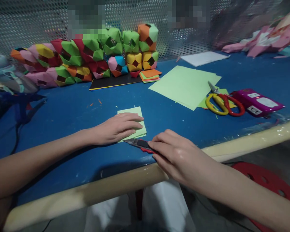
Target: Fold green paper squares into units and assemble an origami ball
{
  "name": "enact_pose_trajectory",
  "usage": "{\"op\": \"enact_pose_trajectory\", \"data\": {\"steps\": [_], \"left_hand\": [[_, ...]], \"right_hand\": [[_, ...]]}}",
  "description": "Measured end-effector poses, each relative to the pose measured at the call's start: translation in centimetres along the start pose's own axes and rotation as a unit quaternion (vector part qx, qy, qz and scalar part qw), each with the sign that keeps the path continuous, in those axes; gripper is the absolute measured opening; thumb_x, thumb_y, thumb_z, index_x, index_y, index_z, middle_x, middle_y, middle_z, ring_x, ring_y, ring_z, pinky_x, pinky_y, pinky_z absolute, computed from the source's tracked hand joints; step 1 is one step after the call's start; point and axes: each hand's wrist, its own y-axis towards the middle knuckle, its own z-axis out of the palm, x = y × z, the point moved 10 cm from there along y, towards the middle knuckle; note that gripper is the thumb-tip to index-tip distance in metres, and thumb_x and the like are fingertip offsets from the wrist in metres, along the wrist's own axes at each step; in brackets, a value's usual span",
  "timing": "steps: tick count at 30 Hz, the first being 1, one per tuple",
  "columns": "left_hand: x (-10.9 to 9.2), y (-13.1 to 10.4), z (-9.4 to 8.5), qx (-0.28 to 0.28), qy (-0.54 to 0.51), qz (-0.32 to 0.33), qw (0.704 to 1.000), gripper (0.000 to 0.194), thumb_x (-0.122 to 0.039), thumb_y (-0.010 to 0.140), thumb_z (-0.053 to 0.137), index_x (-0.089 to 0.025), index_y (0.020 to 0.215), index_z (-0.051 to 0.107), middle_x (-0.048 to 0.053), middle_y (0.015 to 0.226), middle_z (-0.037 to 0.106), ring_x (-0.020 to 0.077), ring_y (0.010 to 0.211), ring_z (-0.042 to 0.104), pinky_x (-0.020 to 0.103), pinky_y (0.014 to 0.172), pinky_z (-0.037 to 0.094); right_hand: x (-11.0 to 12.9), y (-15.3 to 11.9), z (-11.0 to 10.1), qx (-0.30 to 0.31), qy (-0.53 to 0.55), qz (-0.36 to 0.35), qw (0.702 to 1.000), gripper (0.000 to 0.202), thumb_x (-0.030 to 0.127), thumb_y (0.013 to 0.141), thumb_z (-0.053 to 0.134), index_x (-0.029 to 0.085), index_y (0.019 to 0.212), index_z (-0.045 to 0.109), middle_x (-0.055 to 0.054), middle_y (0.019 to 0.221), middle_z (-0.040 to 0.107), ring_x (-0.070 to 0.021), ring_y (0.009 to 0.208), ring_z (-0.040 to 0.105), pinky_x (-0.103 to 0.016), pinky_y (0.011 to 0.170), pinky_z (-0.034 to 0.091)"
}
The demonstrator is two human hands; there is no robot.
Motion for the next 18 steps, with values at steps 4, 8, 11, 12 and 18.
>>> {"op": "enact_pose_trajectory", "data": {"steps": [4, 8, 11, 12, 18], "left_hand": [[0.1, 0.0, 0.1, 0.002, -0.005, -0.002, 1.000, 0.033, -0.030, 0.096, 0.036, -0.018, 0.113, 0.062, 0.011, 0.135, 0.056, 0.0231, 0.125, 0.049, 0.041, 0.106, 0.038], [0.2, 0.0, 0.1, 0.001, -0.011, -0.007, 1.000, 0.033, -0.030, 0.097, 0.036, -0.019, 0.114, 0.062, 0.010, 0.136, 0.055, 0.0227, 0.126, 0.048, 0.041, 0.106, 0.037], [0.2, -0.1, 0.2, 0.001, -0.015, -0.010, 1.000, 0.033, -0.031, 0.097, 0.036, -0.019, 0.114, 0.062, 0.010, 0.136, 0.055, 0.0225, 0.127, 0.048, 0.040, 0.107, 0.036], [0.2, -0.1, 0.2, 0.000, -0.017, -0.011, 1.000, 0.033, -0.031, 0.097, 0.036, -0.020, 0.114, 0.062, 0.010, 0.136, 0.055, 0.0224, 0.127, 0.048, 0.040, 0.107, 0.036], [0.1, -0.1, 0.1, -0.007, -0.023, -0.008, 1.000, 0.033, -0.030, 0.096, 0.037, -0.018, 0.113, 0.063, 0.011, 0.135, 0.055, 0.0230, 0.126, 0.048, 0.040, 0.107, 0.036]], "right_hand": [[0.0, 0.1, 0.3, 0.005, 0.004, 0.004, 1.000, 0.029, 0.018, 0.094, 0.046, 0.013, 0.115, 0.064, -0.013, 0.096, 0.065, -0.0202, 0.085, 0.058, -0.030, 0.066, 0.050], [0.2, 0.3, 0.4, 0.006, 0.012, 0.001, 1.000, 0.030, 0.018, 0.094, 0.045, 0.014, 0.117, 0.063, -0.013, 0.097, 0.065, -0.0201, 0.085, 0.058, -0.030, 0.066, 0.050], [0.2, 0.5, 0.6, 0.014, 0.014, 0.001, 1.000, 0.029, 0.018, 0.094, 0.045, 0.014, 0.115, 0.064, -0.013, 0.097, 0.065, -0.0198, 0.085, 0.058, -0.030, 0.067, 0.050], [0.2, 0.5, 0.6, 0.014, 0.013, 0.001, 1.000, 0.028, 0.018, 0.094, 0.046, 0.014, 0.114, 0.065, -0.013, 0.096, 0.065, -0.0197, 0.085, 0.058, -0.030, 0.067, 0.050], [1.1, 0.9, 0.8, 0.019, 0.033, -0.021, 0.999, 0.026, 0.015, 0.094, 0.044, 0.013, 0.111, 0.064, -0.013, 0.097, 0.065, -0.0188, 0.085, 0.059, -0.029, 0.067, 0.050]]}}
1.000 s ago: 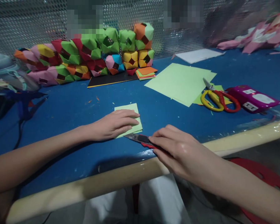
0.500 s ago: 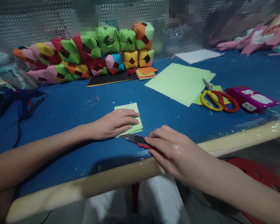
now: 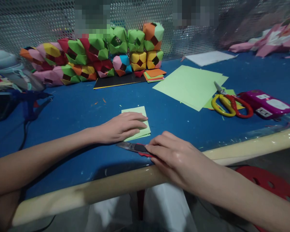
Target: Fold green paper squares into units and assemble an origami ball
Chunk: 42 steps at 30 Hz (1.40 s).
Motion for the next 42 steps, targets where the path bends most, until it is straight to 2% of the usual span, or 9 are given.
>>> {"op": "enact_pose_trajectory", "data": {"steps": [5, 10, 15, 17, 20, 25, 30, 36, 42], "left_hand": [[0.1, -0.2, -0.6, -0.020, -0.039, -0.014, 0.999, 0.032, -0.029, 0.096, 0.037, -0.018, 0.113, 0.061, 0.011, 0.136, 0.054, 0.0209, 0.127, 0.048, 0.039, 0.107, 0.038], [3.0, -0.8, -2.2, -0.095, -0.019, -0.145, 0.985, 0.040, -0.038, 0.093, 0.041, -0.017, 0.125, 0.053, 0.014, 0.144, 0.046, 0.0247, 0.136, 0.038, 0.046, 0.111, 0.031], [5.1, -1.1, -1.9, -0.059, 0.030, -0.210, 0.975, 0.060, -0.053, 0.082, 0.055, -0.015, 0.128, 0.050, 0.016, 0.140, 0.049, 0.0330, 0.130, 0.043, 0.052, 0.107, 0.034], [5.1, -1.1, -2.0, -0.060, 0.030, -0.206, 0.976, 0.053, -0.048, 0.084, 0.054, -0.014, 0.125, 0.052, 0.015, 0.134, 0.054, 0.0311, 0.124, 0.048, 0.049, 0.105, 0.037], [5.2, -1.4, -2.5, -0.082, 0.012, -0.210, 0.974, 0.049, -0.042, 0.084, 0.054, -0.013, 0.123, 0.053, 0.014, 0.129, 0.057, 0.0283, 0.119, 0.052, 0.046, 0.101, 0.040], [5.2, -1.7, -3.1, -0.122, -0.001, -0.210, 0.970, 0.037, -0.031, 0.085, 0.051, -0.013, 0.117, 0.056, 0.012, 0.115, 0.059, 0.0242, 0.109, 0.054, 0.042, 0.096, 0.044], [5.5, -1.9, -3.3, -0.140, 0.009, -0.206, 0.968, 0.026, -0.018, 0.086, 0.044, -0.016, 0.107, 0.059, 0.010, 0.108, 0.059, 0.0211, 0.106, 0.054, 0.039, 0.094, 0.045], [5.7, -1.9, -3.3, -0.137, 0.027, -0.217, 0.966, 0.026, -0.011, 0.084, 0.040, -0.015, 0.097, 0.063, 0.010, 0.104, 0.058, 0.0202, 0.102, 0.055, 0.038, 0.092, 0.046], [6.1, -1.9, -3.4, -0.113, 0.061, -0.266, 0.955, 0.034, -0.027, 0.090, 0.038, -0.011, 0.098, 0.067, 0.014, 0.106, 0.060, 0.0251, 0.103, 0.054, 0.045, 0.095, 0.044]], "right_hand": [[-1.1, -0.5, -2.2, -0.026, 0.006, 0.037, 0.999, 0.024, 0.020, 0.092, 0.048, 0.020, 0.111, 0.065, -0.010, 0.097, 0.068, -0.0203, 0.088, 0.063, -0.030, 0.067, 0.053], [-7.1, -2.2, -6.3, -0.103, -0.099, 0.155, 0.977, 0.022, 0.032, 0.089, 0.052, 0.020, 0.101, 0.066, -0.012, 0.095, 0.070, -0.0235, 0.083, 0.067, -0.035, 0.066, 0.055], [-11.2, -2.6, -6.4, -0.106, -0.229, 0.173, 0.952, 0.027, 0.029, 0.089, 0.046, 0.014, 0.094, 0.069, -0.016, 0.090, 0.070, -0.0274, 0.081, 0.065, -0.042, 0.069, 0.052], [-10.7, -2.1, -6.1, -0.112, -0.273, 0.153, 0.943, 0.028, 0.027, 0.090, 0.044, 0.013, 0.095, 0.069, -0.018, 0.096, 0.069, -0.0291, 0.087, 0.062, -0.044, 0.073, 0.051], [-7.2, -0.8, -5.2, -0.127, -0.266, 0.073, 0.953, 0.025, 0.020, 0.091, 0.045, 0.013, 0.101, 0.067, -0.015, 0.101, 0.068, -0.0266, 0.091, 0.060, -0.042, 0.076, 0.049], [-1.1, 1.3, -0.8, -0.024, -0.188, -0.078, 0.979, 0.030, 0.009, 0.089, 0.040, 0.014, 0.100, 0.068, -0.011, 0.086, 0.066, -0.0196, 0.076, 0.052, -0.032, 0.066, 0.040], [-0.7, 2.4, 1.1, 0.016, -0.250, -0.074, 0.965, 0.029, 0.008, 0.086, 0.043, 0.013, 0.101, 0.068, -0.008, 0.071, 0.058, -0.0193, 0.068, 0.042, -0.032, 0.061, 0.027], [0.2, 2.5, 1.1, -0.001, -0.253, -0.104, 0.962, 0.032, 0.009, 0.088, 0.040, 0.011, 0.109, 0.065, -0.007, 0.070, 0.057, -0.0192, 0.068, 0.041, -0.033, 0.064, 0.025], [-0.8, 3.0, 0.8, -0.007, -0.275, -0.060, 0.959, 0.030, 0.012, 0.089, 0.040, 0.011, 0.103, 0.067, -0.008, 0.072, 0.058, -0.0197, 0.067, 0.043, -0.033, 0.065, 0.027]]}}
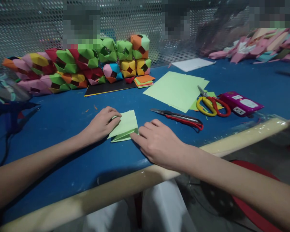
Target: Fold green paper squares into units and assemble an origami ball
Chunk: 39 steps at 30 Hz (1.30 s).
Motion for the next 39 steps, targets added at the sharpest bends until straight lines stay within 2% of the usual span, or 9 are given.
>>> {"op": "enact_pose_trajectory", "data": {"steps": [5, 8, 12, 15, 18, 22, 27, 32, 39], "left_hand": [[0.0, -0.2, -0.3, 0.036, -0.003, -0.004, 0.999, 0.061, -0.057, 0.092, 0.026, -0.015, 0.099, 0.069, 0.014, 0.112, 0.060, 0.0274, 0.105, 0.055, 0.047, 0.094, 0.044], [-0.7, -0.7, 0.0, 0.073, 0.042, 0.036, 0.996, 0.071, -0.072, 0.082, 0.034, -0.015, 0.110, 0.066, 0.016, 0.128, 0.055, 0.0328, 0.116, 0.052, 0.051, 0.099, 0.040], [-1.5, -1.6, 1.0, 0.140, 0.108, 0.064, 0.982, 0.086, -0.079, 0.070, 0.047, -0.014, 0.124, 0.058, 0.020, 0.144, 0.043, 0.0428, 0.131, 0.038, 0.059, 0.106, 0.029], [-1.6, -1.9, 1.3, 0.173, 0.117, 0.059, 0.976, 0.086, -0.076, 0.073, 0.046, -0.014, 0.132, 0.051, 0.021, 0.150, 0.035, 0.0428, 0.136, 0.033, 0.059, 0.107, 0.027], [-1.4, -1.9, 1.4, 0.191, 0.107, 0.062, 0.974, 0.070, -0.066, 0.086, 0.032, -0.017, 0.132, 0.051, 0.018, 0.151, 0.034, 0.0368, 0.138, 0.033, 0.055, 0.109, 0.027], [-1.0, -1.7, 1.3, 0.195, 0.101, 0.066, 0.973, 0.067, -0.065, 0.089, 0.026, -0.020, 0.131, 0.052, 0.015, 0.152, 0.034, 0.0350, 0.139, 0.032, 0.055, 0.110, 0.026], [-1.3, -1.8, 1.4, 0.182, 0.108, 0.074, 0.975, 0.058, -0.060, 0.091, 0.030, -0.021, 0.126, 0.054, 0.014, 0.148, 0.041, 0.0338, 0.137, 0.036, 0.053, 0.107, 0.030], [-1.8, -1.9, 1.4, 0.138, 0.132, 0.078, 0.979, 0.054, -0.056, 0.089, 0.038, -0.017, 0.123, 0.054, 0.017, 0.142, 0.047, 0.0369, 0.133, 0.039, 0.055, 0.106, 0.031], [-1.7, -1.9, 1.5, 0.149, 0.139, 0.072, 0.976, 0.060, -0.059, 0.088, 0.038, -0.014, 0.126, 0.053, 0.019, 0.143, 0.045, 0.0380, 0.133, 0.039, 0.056, 0.106, 0.032]], "right_hand": [[-2.2, 0.1, -0.7, -0.040, 0.038, 0.061, 0.997, 0.029, 0.014, 0.091, 0.039, 0.013, 0.102, 0.066, -0.010, 0.081, 0.063, -0.0210, 0.077, 0.051, -0.033, 0.068, 0.033], [-3.5, 0.1, -0.3, -0.041, 0.075, 0.088, 0.992, 0.029, 0.013, 0.090, 0.039, 0.013, 0.101, 0.066, -0.010, 0.084, 0.064, -0.0216, 0.080, 0.054, -0.034, 0.070, 0.038], [-4.2, 0.0, 0.6, -0.021, 0.105, 0.106, 0.989, 0.029, 0.013, 0.088, 0.040, 0.014, 0.103, 0.065, -0.011, 0.090, 0.066, -0.0224, 0.084, 0.057, -0.035, 0.072, 0.043], [-4.3, 0.0, 0.8, -0.020, 0.133, 0.113, 0.985, 0.031, 0.012, 0.087, 0.041, 0.013, 0.106, 0.065, -0.012, 0.095, 0.065, -0.0235, 0.087, 0.058, -0.038, 0.076, 0.047], [-4.5, 0.3, 0.6, -0.028, 0.167, 0.120, 0.978, 0.035, 0.010, 0.086, 0.041, 0.011, 0.113, 0.062, -0.014, 0.101, 0.064, -0.0247, 0.093, 0.058, -0.040, 0.080, 0.049], [-5.0, 0.7, 0.6, -0.035, 0.195, 0.127, 0.972, 0.040, 0.006, 0.083, 0.042, 0.011, 0.118, 0.060, -0.015, 0.108, 0.062, -0.0247, 0.100, 0.057, -0.042, 0.086, 0.049], [-4.2, 0.6, 1.0, -0.030, 0.195, 0.074, 0.978, 0.032, 0.006, 0.084, 0.043, 0.017, 0.100, 0.068, -0.012, 0.108, 0.065, -0.0239, 0.100, 0.057, -0.044, 0.087, 0.048], [-2.9, 0.0, 1.2, 0.001, 0.126, 0.035, 0.991, 0.036, 0.006, 0.087, 0.041, 0.017, 0.108, 0.068, -0.012, 0.107, 0.067, -0.0237, 0.094, 0.057, -0.042, 0.080, 0.045], [-1.5, -0.2, 0.8, -0.001, 0.098, -0.041, 0.994, 0.030, 0.007, 0.088, 0.041, 0.012, 0.100, 0.069, -0.015, 0.113, 0.067, -0.0244, 0.100, 0.058, -0.040, 0.081, 0.045]]}}
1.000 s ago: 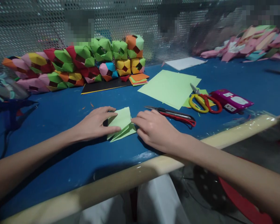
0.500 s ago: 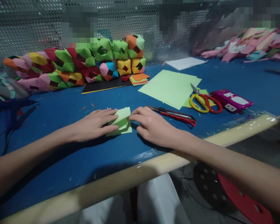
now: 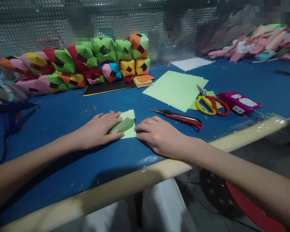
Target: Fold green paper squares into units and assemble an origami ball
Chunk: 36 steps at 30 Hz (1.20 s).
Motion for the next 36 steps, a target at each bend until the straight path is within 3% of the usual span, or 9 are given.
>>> {"op": "enact_pose_trajectory", "data": {"steps": [3, 9, 14, 17, 21, 25, 27, 30, 36], "left_hand": [[0.0, 0.0, -0.2, 0.001, 0.005, -0.001, 1.000, 0.058, -0.058, 0.088, 0.038, -0.015, 0.124, 0.054, 0.018, 0.143, 0.045, 0.0373, 0.133, 0.040, 0.055, 0.105, 0.033], [-0.1, -0.1, -0.4, -0.006, 0.000, 0.004, 1.000, 0.054, -0.058, 0.087, 0.039, -0.017, 0.119, 0.055, 0.016, 0.137, 0.051, 0.0356, 0.129, 0.044, 0.054, 0.104, 0.034], [-1.3, -0.4, -1.3, -0.058, -0.012, 0.032, 0.998, 0.031, -0.044, 0.084, 0.049, -0.018, 0.098, 0.058, 0.013, 0.117, 0.062, 0.0313, 0.117, 0.053, 0.055, 0.103, 0.033], [-1.6, -0.7, -2.1, -0.107, -0.041, 0.036, 0.993, 0.011, -0.027, 0.080, 0.050, -0.017, 0.081, 0.054, 0.011, 0.104, 0.064, 0.0260, 0.102, 0.058, 0.047, 0.096, 0.040], [0.6, -1.4, -4.8, -0.240, -0.104, -0.012, 0.965, 0.010, -0.020, 0.081, 0.044, -0.018, 0.072, 0.048, 0.007, 0.088, 0.061, 0.0186, 0.082, 0.055, 0.032, 0.074, 0.044], [4.6, -2.4, -6.8, -0.356, -0.159, -0.108, 0.915, 0.012, -0.024, 0.080, 0.047, -0.018, 0.070, 0.046, 0.001, 0.074, 0.051, 0.0139, 0.068, 0.045, 0.027, 0.062, 0.036], [5.9, -2.5, -6.7, -0.368, -0.190, -0.141, 0.899, 0.012, -0.024, 0.079, 0.049, -0.018, 0.069, 0.046, 0.000, 0.072, 0.049, 0.0128, 0.066, 0.042, 0.026, 0.060, 0.034], [6.8, -2.4, -6.1, -0.362, -0.234, -0.157, 0.888, 0.007, -0.022, 0.077, 0.050, -0.017, 0.074, 0.052, -0.001, 0.074, 0.053, 0.0122, 0.066, 0.045, 0.025, 0.060, 0.035], [7.1, -2.0, -4.6, -0.337, -0.321, -0.155, 0.872, 0.009, -0.020, 0.077, 0.050, -0.017, 0.082, 0.058, 0.000, 0.081, 0.062, 0.0135, 0.071, 0.054, 0.026, 0.066, 0.042]], "right_hand": [[0.5, 0.1, 0.2, 0.007, 0.028, -0.022, 0.999, 0.031, 0.006, 0.089, 0.038, 0.010, 0.099, 0.067, -0.017, 0.113, 0.066, -0.0228, 0.105, 0.058, -0.039, 0.084, 0.046], [0.3, 0.1, 0.0, 0.040, 0.088, -0.015, 0.995, 0.025, 0.009, 0.089, 0.042, 0.014, 0.085, 0.067, -0.012, 0.091, 0.069, -0.0191, 0.087, 0.060, -0.035, 0.079, 0.048], [-3.9, 0.7, -1.5, -0.014, 0.140, 0.102, 0.985, 0.023, 0.010, 0.086, 0.044, 0.015, 0.084, 0.066, -0.007, 0.081, 0.067, -0.0159, 0.077, 0.060, -0.027, 0.072, 0.046], [-7.3, 1.5, -1.4, -0.017, 0.118, 0.200, 0.973, 0.022, 0.011, 0.081, 0.047, 0.015, 0.088, 0.067, -0.006, 0.088, 0.069, -0.0169, 0.079, 0.062, -0.028, 0.074, 0.046], [-9.5, 3.2, 0.7, 0.066, 0.086, 0.261, 0.959, 0.026, 0.012, 0.080, 0.049, 0.014, 0.098, 0.068, -0.010, 0.100, 0.069, -0.0217, 0.090, 0.062, -0.030, 0.078, 0.045], [-8.2, 5.3, 2.3, 0.137, 0.113, 0.216, 0.960, 0.031, 0.031, 0.085, 0.055, 0.013, 0.109, 0.065, -0.013, 0.110, 0.065, -0.0251, 0.099, 0.059, -0.032, 0.080, 0.044], [-7.3, 5.8, 2.9, 0.181, 0.101, 0.190, 0.960, 0.037, 0.037, 0.082, 0.060, 0.014, 0.111, 0.064, -0.014, 0.111, 0.063, -0.0258, 0.097, 0.058, -0.032, 0.076, 0.043], [-6.8, 6.0, 3.5, 0.234, 0.102, 0.180, 0.950, 0.033, 0.033, 0.080, 0.063, 0.015, 0.108, 0.064, -0.011, 0.103, 0.064, -0.0220, 0.085, 0.058, -0.029, 0.068, 0.041], [-7.5, 5.9, 4.3, 0.229, 0.214, 0.197, 0.929, 0.007, 0.023, 0.080, 0.059, 0.017, 0.081, 0.062, -0.003, 0.079, 0.064, -0.0132, 0.067, 0.053, -0.023, 0.060, 0.039]]}}
